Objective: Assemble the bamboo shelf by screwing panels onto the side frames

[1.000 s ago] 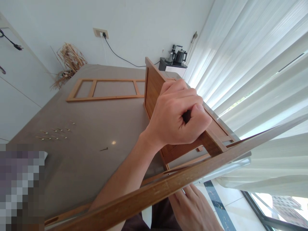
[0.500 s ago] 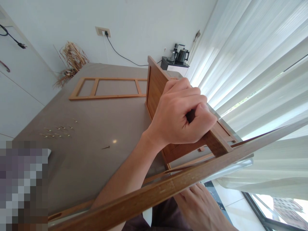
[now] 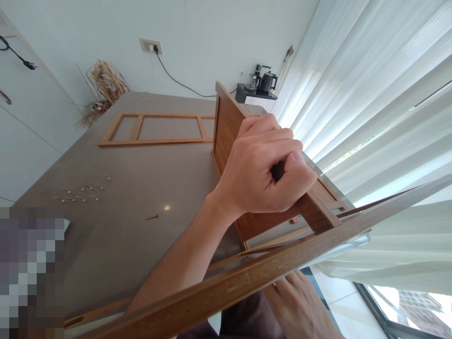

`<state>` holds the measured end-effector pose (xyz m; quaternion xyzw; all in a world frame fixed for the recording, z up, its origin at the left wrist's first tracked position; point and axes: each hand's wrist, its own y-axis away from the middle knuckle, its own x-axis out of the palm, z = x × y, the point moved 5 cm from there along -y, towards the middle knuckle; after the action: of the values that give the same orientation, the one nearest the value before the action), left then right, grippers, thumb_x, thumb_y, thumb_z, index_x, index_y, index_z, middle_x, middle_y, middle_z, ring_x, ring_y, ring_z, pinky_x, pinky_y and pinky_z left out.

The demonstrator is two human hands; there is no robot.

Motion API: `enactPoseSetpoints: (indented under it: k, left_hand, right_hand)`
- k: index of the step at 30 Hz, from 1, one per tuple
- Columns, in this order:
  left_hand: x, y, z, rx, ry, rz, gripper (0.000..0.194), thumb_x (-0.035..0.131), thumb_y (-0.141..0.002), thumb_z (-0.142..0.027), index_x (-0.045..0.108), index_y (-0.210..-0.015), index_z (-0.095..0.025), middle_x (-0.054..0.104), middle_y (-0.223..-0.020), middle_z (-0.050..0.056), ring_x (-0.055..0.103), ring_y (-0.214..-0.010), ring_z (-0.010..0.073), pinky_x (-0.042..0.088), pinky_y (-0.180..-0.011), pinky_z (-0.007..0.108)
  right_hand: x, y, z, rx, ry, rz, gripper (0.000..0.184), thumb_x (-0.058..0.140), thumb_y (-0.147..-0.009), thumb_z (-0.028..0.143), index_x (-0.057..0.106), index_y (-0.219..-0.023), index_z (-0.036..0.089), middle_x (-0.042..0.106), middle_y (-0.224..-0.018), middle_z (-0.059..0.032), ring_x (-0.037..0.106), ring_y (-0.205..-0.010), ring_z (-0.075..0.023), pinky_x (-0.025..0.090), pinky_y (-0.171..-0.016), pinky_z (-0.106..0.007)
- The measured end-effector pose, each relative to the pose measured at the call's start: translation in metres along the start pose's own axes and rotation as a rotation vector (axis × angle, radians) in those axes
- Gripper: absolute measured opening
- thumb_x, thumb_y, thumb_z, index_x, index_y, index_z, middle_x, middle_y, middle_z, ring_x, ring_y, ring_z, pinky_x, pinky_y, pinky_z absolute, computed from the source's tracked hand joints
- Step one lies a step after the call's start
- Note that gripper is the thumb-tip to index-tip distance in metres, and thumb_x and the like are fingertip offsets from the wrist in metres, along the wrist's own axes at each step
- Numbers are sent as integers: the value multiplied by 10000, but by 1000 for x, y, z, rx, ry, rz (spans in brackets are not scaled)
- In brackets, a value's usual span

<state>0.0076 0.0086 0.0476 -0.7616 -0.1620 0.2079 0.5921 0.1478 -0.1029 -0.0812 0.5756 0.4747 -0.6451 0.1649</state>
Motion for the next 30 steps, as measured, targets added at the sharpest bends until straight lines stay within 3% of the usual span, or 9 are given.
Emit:
enactPoseSetpoints:
  k: [3, 6, 12, 21, 27, 30]
  left_hand:
    - [2, 1, 1, -27, -90, 68, 455, 407, -1008, -251, 156, -631, -214, 266, -556, -16, 427, -612, 169, 408, -741, 366]
    - [3, 1, 0, -25, -120, 94, 461, 400, -1016, -259, 150, -631, -212, 243, -567, -17, 434, -625, 171, 402, -745, 363]
    - [1, 1, -1, -33, -86, 52, 361, 353, -914, -144, 121, -647, -218, 259, -559, -10, 370, -622, 168, 381, -719, 355]
    - [1, -1, 0, -41, -74, 58, 390, 405, -894, -140, 136, -621, -213, 264, -543, -11, 381, -618, 169, 381, -713, 360]
    - [-1, -2, -1, -51, 24, 21, 331, 376, -819, -146, 133, -610, -226, 267, -529, -14, 336, -593, 170, 353, -671, 383]
    - [-2, -2, -1, -52, 16, 22, 331, 372, -831, -151, 140, -607, -222, 262, -537, -18, 393, -581, 161, 381, -677, 375]
  right_hand:
    - [4, 0, -2, 9, -11, 36, 383, 282, -1008, 25, 634, -1038, 175, 631, -832, -65, 582, -736, -209, 524, -670, -326]
    - [3, 3, -3, 37, -38, -12, 379, 267, -1013, 35, 621, -1024, 169, 610, -813, -61, 571, -699, -204, 517, -644, -324]
    - [1, 6, -2, 35, -121, 83, 294, 349, -1021, 56, 607, -1065, 190, 620, -873, -60, 600, -738, -201, 529, -673, -315]
    - [-2, -1, -4, 55, -201, 10, 382, 223, -1073, 121, 600, -1068, 189, 613, -859, -68, 602, -730, -203, 521, -636, -321]
    - [0, -2, -7, 66, -240, 22, 373, 234, -1063, 114, 597, -1061, 197, 623, -865, -73, 615, -728, -207, 540, -644, -328]
    - [1, -4, -8, 69, -246, 32, 381, 225, -1056, 104, 596, -1044, 187, 644, -880, -87, 642, -759, -216, 561, -665, -335]
